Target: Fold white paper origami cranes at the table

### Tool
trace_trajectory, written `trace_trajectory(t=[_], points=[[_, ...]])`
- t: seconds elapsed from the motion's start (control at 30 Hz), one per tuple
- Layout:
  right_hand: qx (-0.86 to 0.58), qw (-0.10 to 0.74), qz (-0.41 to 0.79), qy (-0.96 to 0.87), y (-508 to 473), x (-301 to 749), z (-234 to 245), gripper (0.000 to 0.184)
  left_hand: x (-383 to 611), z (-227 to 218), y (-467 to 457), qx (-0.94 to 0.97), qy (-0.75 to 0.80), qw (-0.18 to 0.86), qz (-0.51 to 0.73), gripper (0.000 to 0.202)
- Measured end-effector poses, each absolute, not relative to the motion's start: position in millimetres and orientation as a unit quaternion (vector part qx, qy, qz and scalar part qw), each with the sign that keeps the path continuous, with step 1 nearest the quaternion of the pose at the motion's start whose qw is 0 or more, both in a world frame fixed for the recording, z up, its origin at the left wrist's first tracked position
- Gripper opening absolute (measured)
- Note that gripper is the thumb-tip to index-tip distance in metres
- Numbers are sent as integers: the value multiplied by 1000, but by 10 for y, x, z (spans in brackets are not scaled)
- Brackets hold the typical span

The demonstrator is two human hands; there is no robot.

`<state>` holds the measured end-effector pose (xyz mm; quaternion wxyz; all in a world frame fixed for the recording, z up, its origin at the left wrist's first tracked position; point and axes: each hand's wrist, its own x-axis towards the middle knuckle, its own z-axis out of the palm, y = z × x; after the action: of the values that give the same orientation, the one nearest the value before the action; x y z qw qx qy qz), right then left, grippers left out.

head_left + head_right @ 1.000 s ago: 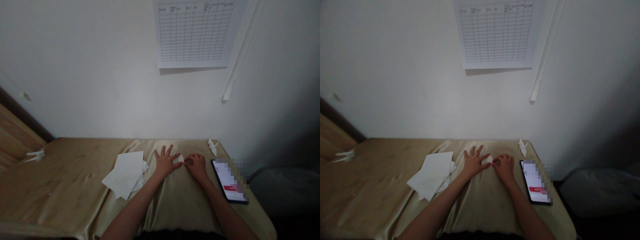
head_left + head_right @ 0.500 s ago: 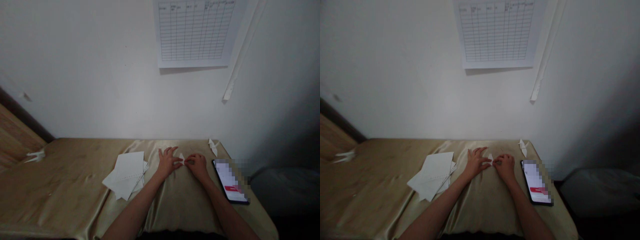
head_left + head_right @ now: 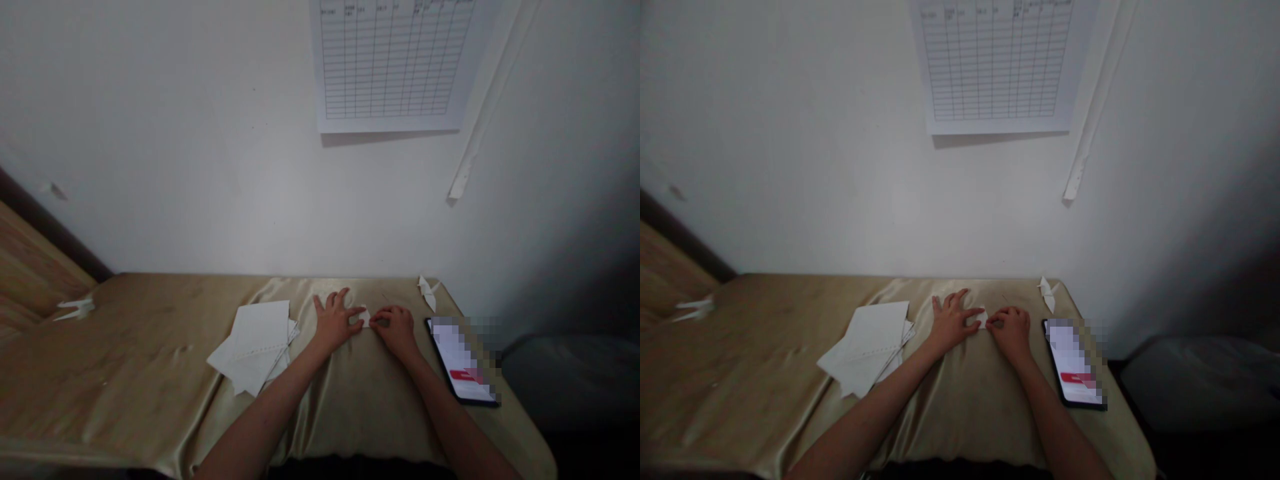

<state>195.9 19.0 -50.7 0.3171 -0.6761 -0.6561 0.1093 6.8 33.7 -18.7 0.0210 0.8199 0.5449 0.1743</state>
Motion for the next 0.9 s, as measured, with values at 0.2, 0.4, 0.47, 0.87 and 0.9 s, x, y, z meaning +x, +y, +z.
trace_trajectory(t=[0.2, 0.4, 0.47, 0.87, 0.9], points=[[-677, 319, 112, -654, 178, 1949, -494, 7, 97, -193, 367, 826, 539, 15, 164, 45], [-675, 325, 107, -654, 158, 1945, -491, 7, 97, -232, 347, 829, 534, 10, 169, 48], [-673, 322, 108, -658, 152, 1944, -486, 7, 92, -244, 346, 831, 530, 7, 171, 48], [-680, 291, 85, -667, 170, 1955, -486, 10, 45, -194, 378, 836, 506, 33, 209, 36], [-680, 291, 86, -667, 173, 1956, -490, 10, 40, -183, 377, 843, 495, 37, 206, 29]])
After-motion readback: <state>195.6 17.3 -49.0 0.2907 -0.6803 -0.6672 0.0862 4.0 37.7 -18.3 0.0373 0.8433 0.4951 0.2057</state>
